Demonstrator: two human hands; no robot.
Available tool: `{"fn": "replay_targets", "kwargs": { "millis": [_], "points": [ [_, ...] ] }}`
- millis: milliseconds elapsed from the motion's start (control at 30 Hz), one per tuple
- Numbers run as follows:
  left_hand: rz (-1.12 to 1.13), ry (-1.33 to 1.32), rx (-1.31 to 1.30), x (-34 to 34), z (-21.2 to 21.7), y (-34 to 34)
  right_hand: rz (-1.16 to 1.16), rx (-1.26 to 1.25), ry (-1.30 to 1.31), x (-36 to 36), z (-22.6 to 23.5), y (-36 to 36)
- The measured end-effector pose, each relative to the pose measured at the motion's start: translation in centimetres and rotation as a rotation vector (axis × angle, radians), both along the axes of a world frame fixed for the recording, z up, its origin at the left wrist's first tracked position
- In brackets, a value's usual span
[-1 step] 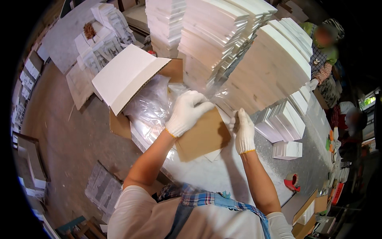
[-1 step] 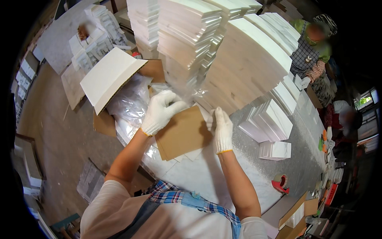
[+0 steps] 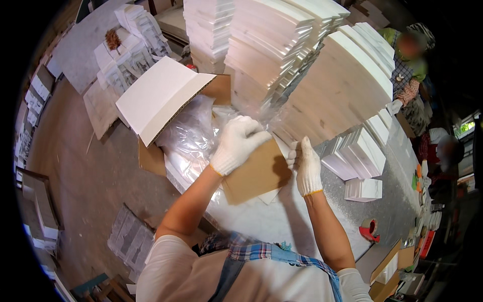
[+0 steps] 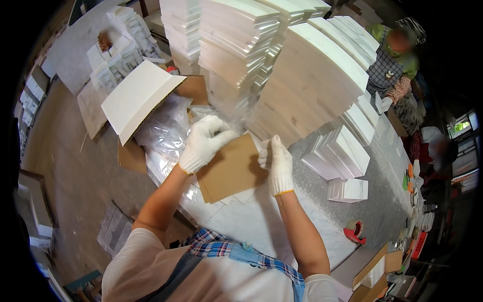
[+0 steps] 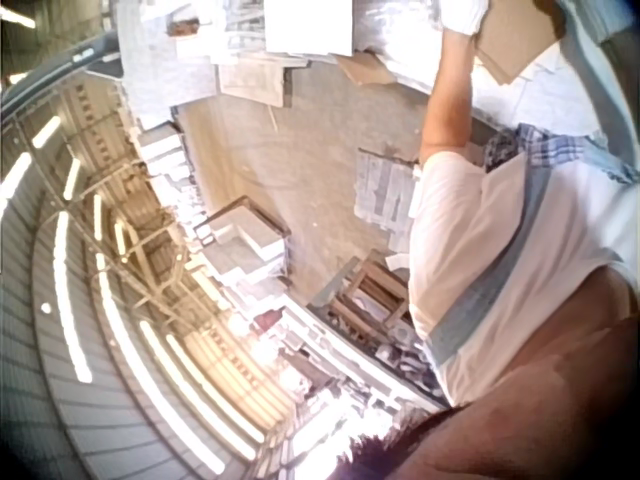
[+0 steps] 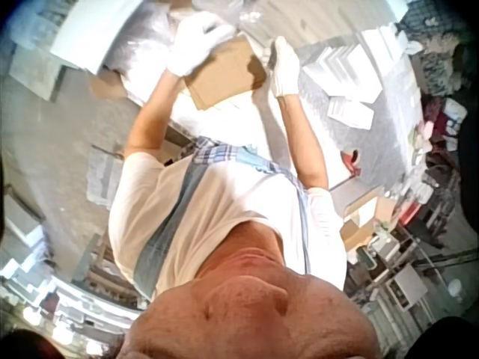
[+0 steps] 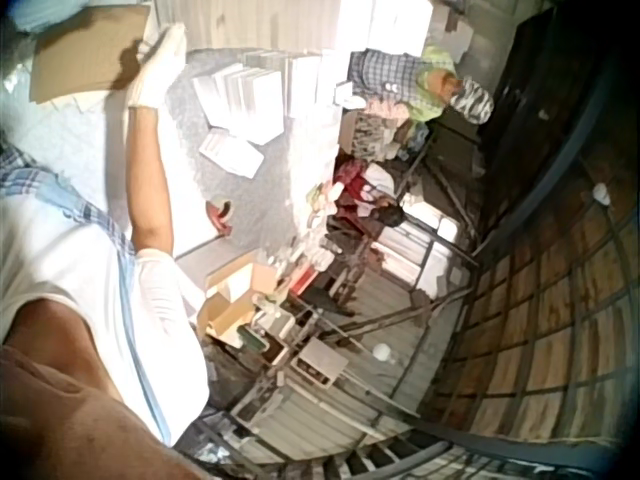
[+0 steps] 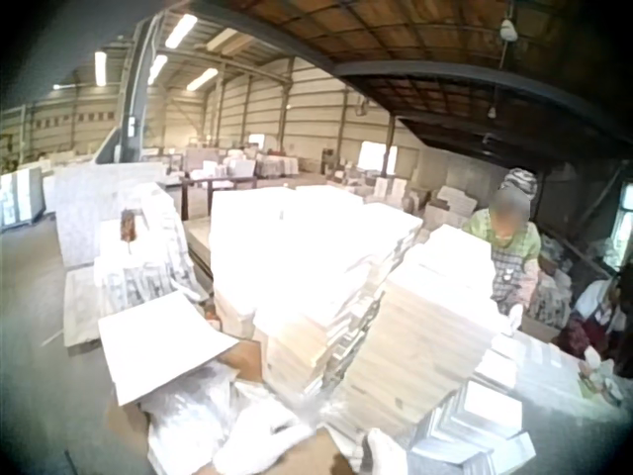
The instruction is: The person wraps small white rectangular items in clear plastic bags and places them into a cardboard box. They repeat this process multiple times, handling each item individually and stacking the wrapped items inside the box.
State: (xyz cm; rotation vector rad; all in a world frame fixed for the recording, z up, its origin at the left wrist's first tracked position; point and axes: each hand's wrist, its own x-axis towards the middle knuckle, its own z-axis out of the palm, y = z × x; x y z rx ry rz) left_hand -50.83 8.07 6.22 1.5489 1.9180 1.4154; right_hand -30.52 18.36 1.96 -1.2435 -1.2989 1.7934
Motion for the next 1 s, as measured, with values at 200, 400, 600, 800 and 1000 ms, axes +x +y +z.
{"fn": "replay_targets", "kwargs": {
  "millis": [200, 400, 600, 800, 1000],
  "points": [
    [-0.084, 0.539, 0.334, 1.7, -2.8, 0.5, 0.197, -0.061, -0.023, -1.1, 4.0, -0.8],
    [-0.122, 0.695, 0.362, 3.8, -3.9, 1.2, 0.26, 0.196, -0.168, -1.8, 4.7, -0.4],
    [0.162, 0.714, 0.237, 3.1, -4.1, 1.9, -0.007, 0.385, -0.088, -0.7, 3.7, -0.4],
    [0.419, 0.832, -0.122, -5.7, -8.8, 3.3, -0.101, 0.68, -0.097, 2.4, 4.0, -2.2],
    [0.439, 0.553, -0.139, -15.6, -16.0, 5.2, -0.475, 0.541, -0.064, 9.1, 3.4, -2.2]
  ]
}}
